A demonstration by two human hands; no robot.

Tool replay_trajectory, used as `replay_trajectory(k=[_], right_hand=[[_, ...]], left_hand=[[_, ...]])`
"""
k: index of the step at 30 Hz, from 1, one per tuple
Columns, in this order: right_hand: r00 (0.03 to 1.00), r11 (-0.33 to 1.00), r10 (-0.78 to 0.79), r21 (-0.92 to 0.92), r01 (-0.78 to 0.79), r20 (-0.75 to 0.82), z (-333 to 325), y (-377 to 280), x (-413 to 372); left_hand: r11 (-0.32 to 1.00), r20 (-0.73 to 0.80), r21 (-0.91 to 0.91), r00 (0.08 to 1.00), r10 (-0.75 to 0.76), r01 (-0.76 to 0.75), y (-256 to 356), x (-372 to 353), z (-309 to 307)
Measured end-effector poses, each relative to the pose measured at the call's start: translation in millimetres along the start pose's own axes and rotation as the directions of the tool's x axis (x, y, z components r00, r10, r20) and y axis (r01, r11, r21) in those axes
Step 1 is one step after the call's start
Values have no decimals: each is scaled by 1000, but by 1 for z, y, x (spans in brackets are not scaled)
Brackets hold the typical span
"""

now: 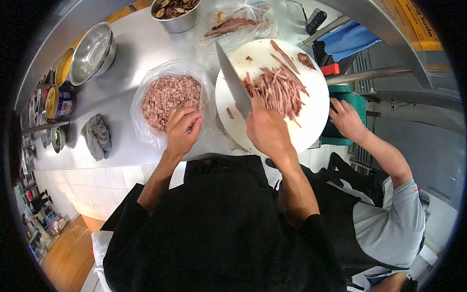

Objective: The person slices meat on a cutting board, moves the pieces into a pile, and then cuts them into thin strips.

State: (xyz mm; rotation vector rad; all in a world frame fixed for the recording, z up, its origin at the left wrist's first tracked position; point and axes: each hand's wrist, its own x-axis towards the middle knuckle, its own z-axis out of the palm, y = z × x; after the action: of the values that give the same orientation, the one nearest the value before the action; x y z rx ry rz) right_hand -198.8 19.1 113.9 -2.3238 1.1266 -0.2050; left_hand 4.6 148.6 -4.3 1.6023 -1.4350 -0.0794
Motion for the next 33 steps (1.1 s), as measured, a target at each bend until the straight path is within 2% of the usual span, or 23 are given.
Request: replay_trajectory(k=[2,6,9,11,13,15,18,21,24,28,33], right_hand=[[999,1000,14,-19,-15,-35,-14,2,-4],[994,996,28,-78,-36,-102,-31,7,-14],[995,993,61,-93,-69,-82,-34,6,-20],[998,993,25,-113,-32,-61,-27,6,-25],[999,993,44,-106,-45,-17,-16,4,-26],[996,975,75,-211,-64,44,-7,-3,-27],[998,987,62,-150,-60,7,-15,-22,-27],[990,985,141,-104,-138,28,-21,-37,-21],[993,980,115,-166,-113,5,28,-4,-3],[992,988,126,-97,-124,18,6,1,-5],[992,979,122,-159,-126,-32,-39,-28,-21]], left_hand=[[1000,41,-11,999,-22,22,-1,-1,6],[995,83,7,992,96,-97,16,13,16],[986,95,4,981,168,-169,26,24,27],[981,106,-13,975,194,-194,22,25,37],[988,22,-4,988,155,-155,16,26,36],[994,-32,-2,993,109,-110,8,25,30],[999,-66,26,997,46,-45,-2,22,15],[999,-44,13,999,32,-31,-7,16,9],[999,3,-10,999,36,-36,1,14,11],[998,98,32,994,49,-53,14,16,13],[1000,123,20,992,17,-20,11,17,20]])
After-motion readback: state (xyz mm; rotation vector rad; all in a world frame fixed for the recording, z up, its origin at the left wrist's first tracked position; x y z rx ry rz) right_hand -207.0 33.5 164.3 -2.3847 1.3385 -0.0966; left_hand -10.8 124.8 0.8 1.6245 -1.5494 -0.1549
